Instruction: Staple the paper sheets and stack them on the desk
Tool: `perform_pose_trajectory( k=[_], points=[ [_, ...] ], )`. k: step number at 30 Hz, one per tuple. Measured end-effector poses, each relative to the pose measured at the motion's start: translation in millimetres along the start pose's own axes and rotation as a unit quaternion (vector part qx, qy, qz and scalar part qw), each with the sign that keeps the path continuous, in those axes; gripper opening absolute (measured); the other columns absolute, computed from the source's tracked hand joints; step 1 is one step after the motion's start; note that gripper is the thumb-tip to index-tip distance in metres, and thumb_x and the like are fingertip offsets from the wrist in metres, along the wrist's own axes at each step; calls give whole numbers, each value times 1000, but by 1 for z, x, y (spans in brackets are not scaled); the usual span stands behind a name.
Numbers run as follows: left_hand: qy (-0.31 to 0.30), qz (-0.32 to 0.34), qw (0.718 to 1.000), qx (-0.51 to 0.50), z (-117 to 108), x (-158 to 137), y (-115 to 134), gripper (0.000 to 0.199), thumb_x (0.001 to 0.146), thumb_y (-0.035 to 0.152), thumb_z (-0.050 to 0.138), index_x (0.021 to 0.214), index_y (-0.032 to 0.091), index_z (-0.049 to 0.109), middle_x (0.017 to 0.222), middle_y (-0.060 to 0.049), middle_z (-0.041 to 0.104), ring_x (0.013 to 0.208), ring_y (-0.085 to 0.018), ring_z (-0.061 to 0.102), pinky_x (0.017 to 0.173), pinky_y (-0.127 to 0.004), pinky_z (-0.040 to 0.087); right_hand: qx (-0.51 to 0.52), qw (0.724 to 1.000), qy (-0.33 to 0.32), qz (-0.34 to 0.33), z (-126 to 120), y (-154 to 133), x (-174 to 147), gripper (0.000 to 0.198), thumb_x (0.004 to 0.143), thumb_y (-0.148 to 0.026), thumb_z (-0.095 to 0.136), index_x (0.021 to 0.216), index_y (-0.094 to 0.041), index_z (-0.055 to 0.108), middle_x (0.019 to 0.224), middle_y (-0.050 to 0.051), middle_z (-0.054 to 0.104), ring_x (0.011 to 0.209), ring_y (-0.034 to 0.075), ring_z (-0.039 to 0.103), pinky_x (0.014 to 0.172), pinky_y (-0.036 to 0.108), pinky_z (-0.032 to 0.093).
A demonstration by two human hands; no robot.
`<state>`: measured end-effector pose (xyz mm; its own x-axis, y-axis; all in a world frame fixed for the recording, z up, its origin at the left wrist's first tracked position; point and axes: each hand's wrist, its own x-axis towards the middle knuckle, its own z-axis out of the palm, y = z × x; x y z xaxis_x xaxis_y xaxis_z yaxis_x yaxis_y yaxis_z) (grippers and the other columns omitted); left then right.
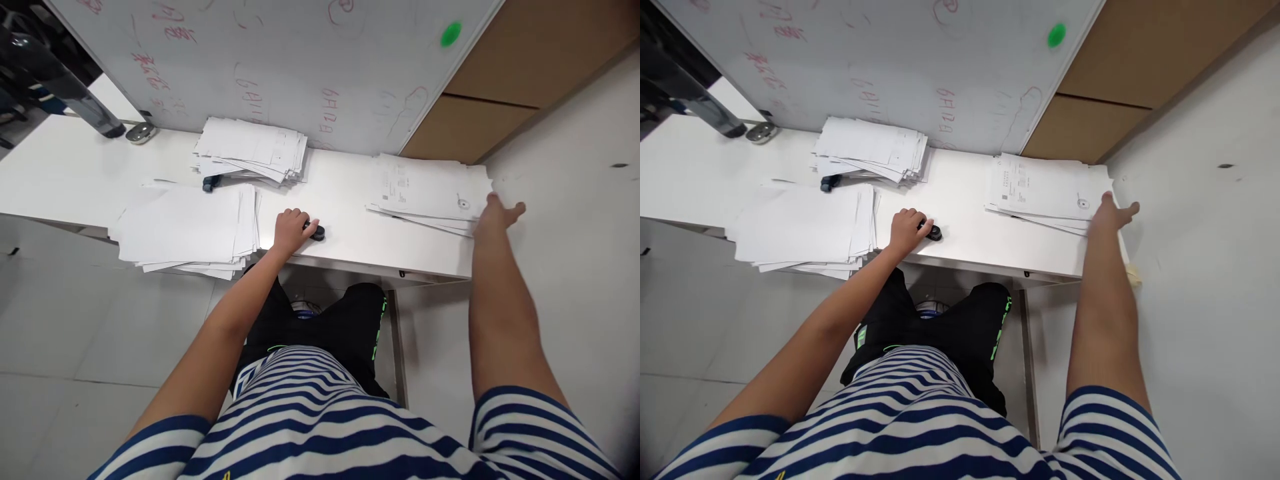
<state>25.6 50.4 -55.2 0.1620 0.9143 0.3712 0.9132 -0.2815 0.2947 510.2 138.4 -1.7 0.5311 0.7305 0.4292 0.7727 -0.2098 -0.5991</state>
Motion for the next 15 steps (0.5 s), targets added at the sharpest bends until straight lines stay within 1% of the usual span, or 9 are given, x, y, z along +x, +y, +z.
perform_pose_trajectory(
  k=[1, 2, 3, 4, 5, 8, 10, 12, 15],
  points=[
    [2, 0, 1000, 2, 0, 0, 0, 38, 102, 48, 49, 86, 19, 69, 84, -11, 66, 88, -27, 56, 74, -39, 34, -22, 999, -1, 40, 3, -2, -10, 68, 99, -30, 47, 155, 4, 31, 148, 46, 36, 134, 42, 48, 99, 66, 40],
    [2, -1, 1000, 5, 1, 0, 0, 38, 102, 48, 49, 86, 19, 69, 84, -11, 66, 88, -27, 56, 75, -39, 34, -42, 993, -19, 104, 6, -5, -25, 79, 96, -32, 54, 159, 4, 23, 158, 45, 22, 148, 45, 31, 109, 69, 29],
    [2, -1, 1000, 8, 1, 0, 0, 38, 102, 48, 50, 86, 19, 70, 85, -11, 66, 89, -27, 57, 75, -39, 34, -60, 985, -48, 154, 8, -10, -43, 89, 93, -34, 60, 163, 1, 17, 165, 41, 10, 156, 46, 12, 116, 68, 19],
    [2, -1, 1000, 10, 1, 0, 1, 38, 102, 48, 50, 87, 19, 70, 85, -11, 66, 89, -27, 57, 75, -39, 35, -71, 984, -83, 140, 9, -16, -65, 93, 91, -35, 62, 165, -4, 16, 170, 34, 3, 158, 45, 1, 120, 66, 13],
    [1, -2, 1000, 10, 1, 0, 1, 38, 102, 48, 49, 87, 19, 70, 86, -11, 67, 90, -27, 57, 75, -39, 35, -79, 984, -114, 113, 10, -22, -87, 93, 90, -36, 63, 166, -9, 17, 172, 28, 0, 159, 43, -5, 122, 66, 10],
    [-3, -5, 1000, 3, 2, 0, 0, 40, 102, 49, 48, 87, 19, 70, 86, -12, 67, 91, -28, 58, 77, -39, 37, -99, 971, -212, 39, 16, -44, -150, 90, 88, -46, 61, 165, -18, 24, 175, 20, 0, 160, 42, -7, 122, 70, 7],
    [-4, -10, 1000, -6, 3, 0, -2, 42, 102, 50, 47, 89, 19, 71, 88, -13, 67, 93, -29, 59, 80, -40, 39, -107, 963, -247, 6, 24, -56, -180, 88, 89, -51, 56, 165, -19, 24, 175, 18, 0, 160, 42, -6, 121, 72, 8],
    [1, -11, 1000, -25, 3, 0, -4, 43, 102, 52, 47, 98, 17, 71, 98, -15, 69, 101, -30, 60, 86, -41, 42, -115, 962, -249, -11, 32, -65, -197, 86, 93, -55, 48, 166, -19, 22, 175, 19, 1, 160, 42, -5, 121, 73, 9],
    [40, 1, 996, -78, 1, -1, -3, 51, 99, 58, 51, 121, 15, 66, 126, -20, 65, 124, -34, 55, 104, -46, 41, -128, 966, -226, -4, 38, -73, -205, 84, 96, -57, 40, 166, -17, 18, 174, 21, 4, 160, 42, -3, 120, 74, 13]
  ],
)
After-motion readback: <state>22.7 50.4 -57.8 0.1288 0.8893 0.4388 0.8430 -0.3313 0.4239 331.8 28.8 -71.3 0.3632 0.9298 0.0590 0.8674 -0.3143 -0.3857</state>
